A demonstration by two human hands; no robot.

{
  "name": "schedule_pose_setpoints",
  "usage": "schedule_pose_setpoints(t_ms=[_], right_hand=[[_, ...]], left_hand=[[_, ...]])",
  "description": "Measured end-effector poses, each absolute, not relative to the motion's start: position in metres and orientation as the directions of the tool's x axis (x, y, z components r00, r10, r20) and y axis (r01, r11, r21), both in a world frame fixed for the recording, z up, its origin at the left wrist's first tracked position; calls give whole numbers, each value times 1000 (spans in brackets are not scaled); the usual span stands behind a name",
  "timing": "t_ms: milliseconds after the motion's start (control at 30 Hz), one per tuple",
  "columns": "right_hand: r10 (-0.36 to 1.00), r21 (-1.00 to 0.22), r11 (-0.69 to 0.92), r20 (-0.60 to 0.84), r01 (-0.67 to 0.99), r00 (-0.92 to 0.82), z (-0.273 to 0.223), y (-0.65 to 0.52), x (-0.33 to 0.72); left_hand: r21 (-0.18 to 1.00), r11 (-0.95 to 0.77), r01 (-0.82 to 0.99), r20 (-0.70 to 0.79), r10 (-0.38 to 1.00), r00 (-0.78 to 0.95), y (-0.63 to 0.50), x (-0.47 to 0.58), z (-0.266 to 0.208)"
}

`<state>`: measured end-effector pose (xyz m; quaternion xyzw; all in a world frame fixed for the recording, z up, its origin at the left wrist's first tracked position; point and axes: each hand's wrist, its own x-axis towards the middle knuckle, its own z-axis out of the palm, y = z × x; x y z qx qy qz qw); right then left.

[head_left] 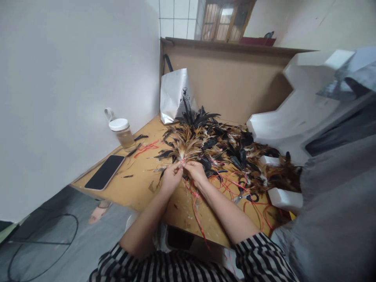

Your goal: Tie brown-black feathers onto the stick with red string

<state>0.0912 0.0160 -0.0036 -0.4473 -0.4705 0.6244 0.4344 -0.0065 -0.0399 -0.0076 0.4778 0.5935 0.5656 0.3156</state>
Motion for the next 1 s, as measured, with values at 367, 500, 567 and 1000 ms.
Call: schedule_pose_setpoints(t_ms=[367,500,567,1000], right_hand=[[925,-968,-230,-186,-99,-331,-9,13,90],[916,-969,-234,-194,-76,-351,-11,11,90],[907,-968,-242,-203,-63,-369,-12,11,90],[933,-959,-275,-248,-71,-260,-4,6,85]], left_hand=[[539,310,-783,-344,930,131,-43,-23,2],[624,302,-720,-338,936,100,-43,-25,0],[763,237,-601,-303,953,-9,-43,-23,-5],[982,-142,125,179,911,-371,-39,-13,-31]])
